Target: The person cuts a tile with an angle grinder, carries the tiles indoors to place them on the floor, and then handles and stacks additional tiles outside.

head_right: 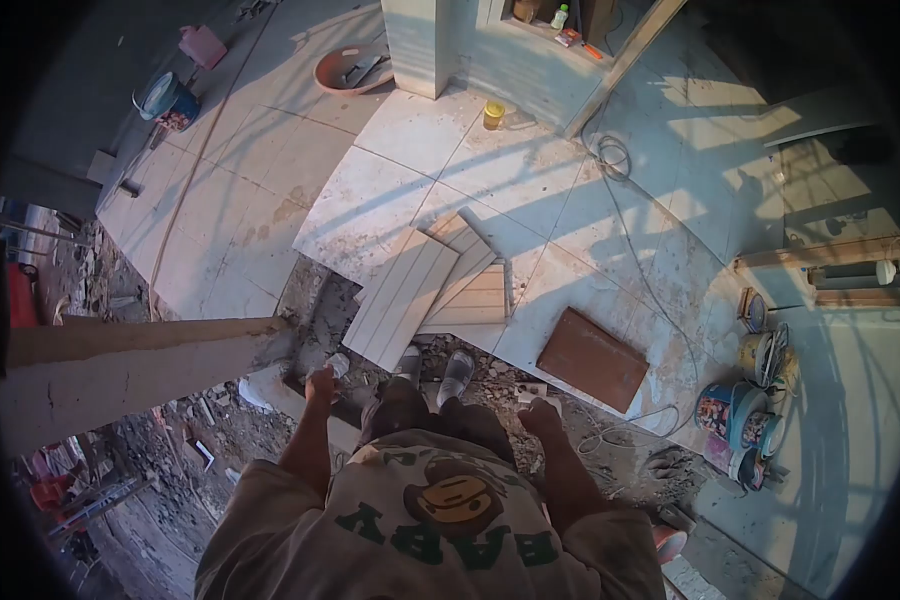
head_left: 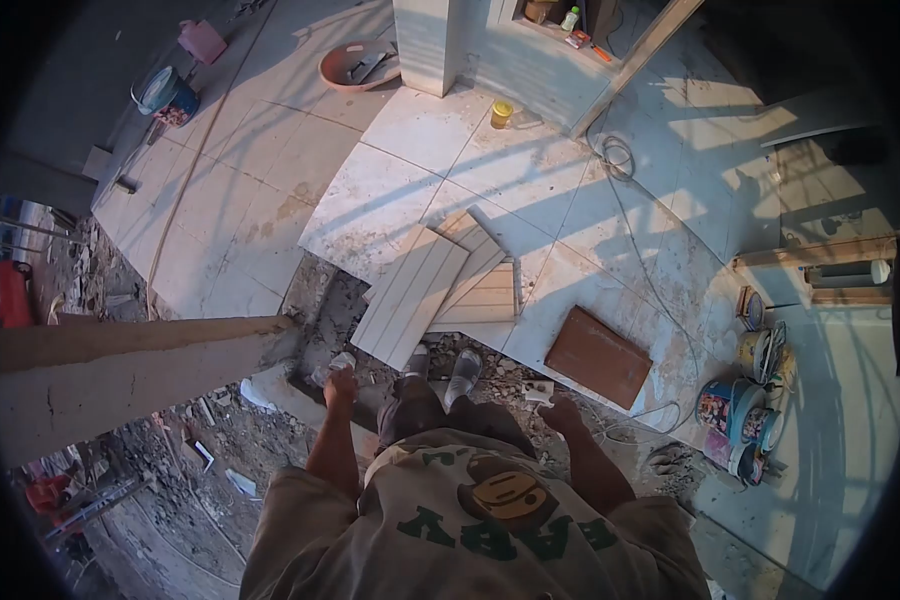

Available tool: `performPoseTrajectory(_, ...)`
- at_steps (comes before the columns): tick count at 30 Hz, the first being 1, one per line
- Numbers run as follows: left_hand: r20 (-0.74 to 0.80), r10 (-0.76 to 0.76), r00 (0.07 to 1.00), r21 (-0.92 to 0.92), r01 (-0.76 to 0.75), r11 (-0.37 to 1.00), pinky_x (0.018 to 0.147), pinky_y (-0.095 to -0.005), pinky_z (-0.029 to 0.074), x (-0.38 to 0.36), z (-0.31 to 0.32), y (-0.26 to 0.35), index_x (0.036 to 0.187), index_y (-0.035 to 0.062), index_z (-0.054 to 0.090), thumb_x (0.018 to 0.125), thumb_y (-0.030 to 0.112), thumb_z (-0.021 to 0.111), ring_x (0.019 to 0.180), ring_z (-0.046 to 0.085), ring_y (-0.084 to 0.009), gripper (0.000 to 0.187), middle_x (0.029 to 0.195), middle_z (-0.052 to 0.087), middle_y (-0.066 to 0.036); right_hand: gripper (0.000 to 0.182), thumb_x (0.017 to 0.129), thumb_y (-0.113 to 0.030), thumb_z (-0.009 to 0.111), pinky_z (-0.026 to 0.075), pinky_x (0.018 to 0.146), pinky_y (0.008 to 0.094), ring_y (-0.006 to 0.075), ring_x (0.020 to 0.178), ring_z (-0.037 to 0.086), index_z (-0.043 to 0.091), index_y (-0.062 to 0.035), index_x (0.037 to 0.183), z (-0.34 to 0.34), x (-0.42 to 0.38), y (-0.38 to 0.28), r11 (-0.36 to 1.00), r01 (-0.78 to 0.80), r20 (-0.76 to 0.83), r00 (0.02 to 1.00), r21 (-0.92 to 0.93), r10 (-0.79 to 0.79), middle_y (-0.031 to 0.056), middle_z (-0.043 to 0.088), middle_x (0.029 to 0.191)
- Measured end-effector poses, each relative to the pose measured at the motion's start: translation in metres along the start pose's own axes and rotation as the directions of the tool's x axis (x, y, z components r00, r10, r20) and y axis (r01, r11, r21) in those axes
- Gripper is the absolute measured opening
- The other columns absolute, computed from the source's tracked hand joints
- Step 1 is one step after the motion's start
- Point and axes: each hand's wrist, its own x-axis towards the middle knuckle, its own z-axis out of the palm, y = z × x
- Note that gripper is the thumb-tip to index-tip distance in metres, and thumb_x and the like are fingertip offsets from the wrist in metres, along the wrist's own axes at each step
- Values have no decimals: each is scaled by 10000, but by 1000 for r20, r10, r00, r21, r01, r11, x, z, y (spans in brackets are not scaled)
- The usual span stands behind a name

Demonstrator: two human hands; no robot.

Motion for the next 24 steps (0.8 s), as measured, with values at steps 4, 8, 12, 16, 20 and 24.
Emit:
performPoseTrajectory(4,-60,7,998,349,15,937,734,-443,502,20,26,-56,787,-11,667,902,450,492,803,665,-341,507,845,678,-204,446,741,-359,647,503,842,449,399,969,626,658,14,987,-16,2,-17,1000,-17,-73,997,-20,15,257,648,986)
performPoseTrajectory(8,-153,-120,981,368,170,914,908,-480,455,16,57,-63,809,-27,659,906,485,488,1040,604,-426,549,986,655,-276,402,743,-316,620,505,822,463,418,922,630,663,12,972,-4,69,1,987,-55,-57,997,-152,47,253,656,929)
performPoseTrajectory(12,-165,-229,959,228,263,938,889,-466,462,60,90,-100,934,-39,627,905,519,496,1011,608,-434,573,1007,643,-278,383,748,-280,596,500,808,473,423,888,629,651,21,979,-15,138,-63,991,4,-122,992,-133,-21,258,652,889)
performPoseTrajectory(16,-172,-256,951,125,279,952,689,-461,445,120,113,-123,700,-49,585,905,551,490,667,589,-323,641,673,597,-179,472,781,-299,625,468,892,463,420,1046,576,576,28,1118,18,240,-119,979,130,-109,983,-159,-148,282,603,1080)
performPoseTrajectory(20,-219,-380,899,-10,387,922,754,-467,455,196,147,-169,801,-96,618,871,614,506,793,616,-402,722,809,635,-258,549,806,-291,622,455,936,466,417,1100,548,483,16,1240,54,346,-183,952,213,-85,968,-221,-236,274,553,1173)
performPoseTrajectory(24,-117,-474,873,-183,450,874,743,-428,451,258,173,-217,951,-107,608,810,687,550,822,598,-312,809,894,631,-229,611,807,-274,629,438,972,468,413,1157,503,412,16,1299,68,443,-257,920,253,-85,953,-299,-290,267,473,1278)
